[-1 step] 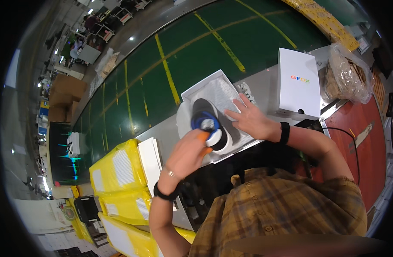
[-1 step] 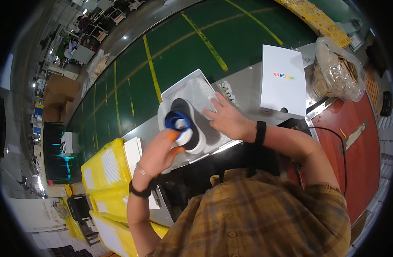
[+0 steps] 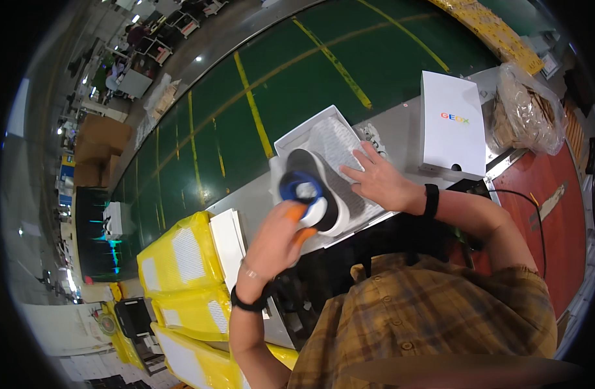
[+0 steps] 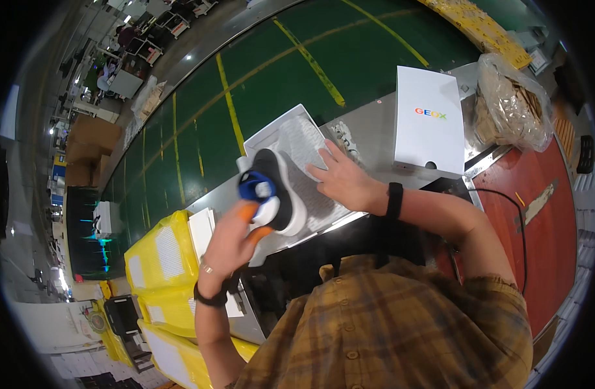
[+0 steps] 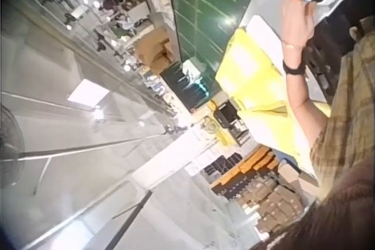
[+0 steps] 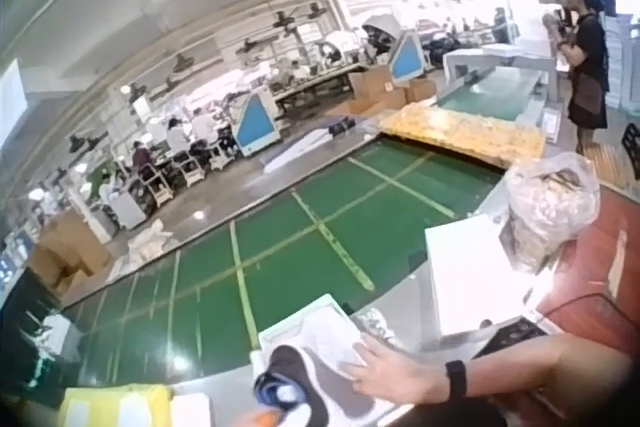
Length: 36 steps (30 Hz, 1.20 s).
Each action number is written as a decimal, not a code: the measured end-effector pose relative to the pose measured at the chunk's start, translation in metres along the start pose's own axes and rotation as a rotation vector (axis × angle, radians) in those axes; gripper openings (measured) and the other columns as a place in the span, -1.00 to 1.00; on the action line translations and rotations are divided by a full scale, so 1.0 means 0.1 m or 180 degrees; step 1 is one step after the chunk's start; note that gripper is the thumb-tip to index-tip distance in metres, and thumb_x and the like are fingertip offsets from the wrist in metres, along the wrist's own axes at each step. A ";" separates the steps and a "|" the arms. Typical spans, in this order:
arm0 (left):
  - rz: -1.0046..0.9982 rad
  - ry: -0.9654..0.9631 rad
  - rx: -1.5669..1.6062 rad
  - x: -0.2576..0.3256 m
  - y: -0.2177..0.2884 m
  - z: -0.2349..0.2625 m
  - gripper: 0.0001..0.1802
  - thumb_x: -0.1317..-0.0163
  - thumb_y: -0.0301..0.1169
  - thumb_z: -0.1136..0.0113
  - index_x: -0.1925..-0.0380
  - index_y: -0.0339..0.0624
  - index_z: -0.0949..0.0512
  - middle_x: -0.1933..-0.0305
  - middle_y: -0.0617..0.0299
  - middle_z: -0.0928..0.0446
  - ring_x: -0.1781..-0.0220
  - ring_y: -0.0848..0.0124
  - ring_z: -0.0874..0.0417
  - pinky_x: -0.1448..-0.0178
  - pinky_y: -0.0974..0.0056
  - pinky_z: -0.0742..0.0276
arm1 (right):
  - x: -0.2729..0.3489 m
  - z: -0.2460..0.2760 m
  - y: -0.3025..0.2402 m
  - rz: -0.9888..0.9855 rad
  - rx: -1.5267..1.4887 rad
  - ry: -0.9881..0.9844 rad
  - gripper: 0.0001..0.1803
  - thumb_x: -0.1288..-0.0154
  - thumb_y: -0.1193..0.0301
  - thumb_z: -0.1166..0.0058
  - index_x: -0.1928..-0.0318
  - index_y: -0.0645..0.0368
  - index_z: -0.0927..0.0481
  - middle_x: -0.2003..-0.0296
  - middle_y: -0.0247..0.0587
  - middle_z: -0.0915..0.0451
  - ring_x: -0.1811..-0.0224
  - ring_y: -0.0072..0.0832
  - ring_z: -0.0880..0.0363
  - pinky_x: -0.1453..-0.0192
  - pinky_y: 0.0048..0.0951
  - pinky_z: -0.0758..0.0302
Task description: The recorder is seen packing shoes into boxes on a conveyor belt in a shoe manufacturing facility.
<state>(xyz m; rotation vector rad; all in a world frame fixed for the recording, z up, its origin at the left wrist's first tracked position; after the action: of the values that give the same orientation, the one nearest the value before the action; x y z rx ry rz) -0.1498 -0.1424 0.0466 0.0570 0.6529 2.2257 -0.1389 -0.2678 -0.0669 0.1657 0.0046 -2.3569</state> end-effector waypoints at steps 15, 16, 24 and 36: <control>0.1430 -0.0016 -0.1004 1.69 -1.31 -0.38 -0.77 0.01 -0.65 -0.23 0.27 -0.38 -0.61 0.10 -0.05 -0.57 0.02 -0.02 -0.57 -0.04 0.13 -0.54 | -0.02 0.17 0.08 -0.0234 -0.1085 0.0802 -0.88 -0.15 0.45 -0.07 0.28 0.11 -0.59 0.20 -0.17 -0.53 -0.11 -0.04 -0.47 -0.33 0.16 -0.23; 0.1503 0.0005 -0.0960 1.73 -1.32 -0.43 -0.73 0.01 -0.64 -0.24 0.22 -0.37 -0.62 0.05 -0.06 -0.57 0.00 -0.02 -0.57 -0.07 0.13 -0.53 | 0.01 0.18 0.11 -0.0235 -0.1072 0.0787 -0.88 -0.15 0.45 -0.07 0.28 0.11 -0.59 0.20 -0.17 -0.53 -0.11 -0.04 -0.47 -0.33 0.16 -0.23; 0.1726 0.1035 -0.0657 1.45 -0.78 -0.10 -0.52 -0.14 -0.44 -0.25 -0.09 -0.36 -0.52 -0.15 -0.11 -0.51 -0.10 -0.04 -0.52 -0.23 0.03 -0.37 | 0.56 0.15 0.69 -0.1393 -0.3035 0.2136 -0.81 -0.19 0.62 -0.13 0.18 0.25 -0.46 0.15 -0.11 -0.60 0.18 -0.24 -0.60 0.04 -0.34 -0.50; 0.1044 0.0297 -0.0967 0.48 -0.61 -0.71 -0.23 -0.16 -0.16 -0.29 -0.34 -0.24 -0.32 -0.46 -0.15 -0.19 -0.44 -0.10 -0.20 -0.46 -0.10 -0.05 | -0.10 0.98 0.10 -0.0619 -0.1015 0.1660 -0.32 0.16 0.42 -0.38 -0.12 0.08 -0.55 -0.22 0.04 -0.40 -0.26 0.00 -0.37 -0.36 -0.12 -0.30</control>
<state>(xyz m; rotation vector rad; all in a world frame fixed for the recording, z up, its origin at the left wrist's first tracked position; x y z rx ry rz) -0.1581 -0.1054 -0.0518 -0.1010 0.3662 2.6351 -0.1364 -0.2730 0.0322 0.6385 0.6694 -2.3979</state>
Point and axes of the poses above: each hand's wrist, its own x-axis away from the middle knuckle, its own z-axis out of the back of the hand, y = z × x, the point moved 10 cm from there along -x, towards the middle knuckle
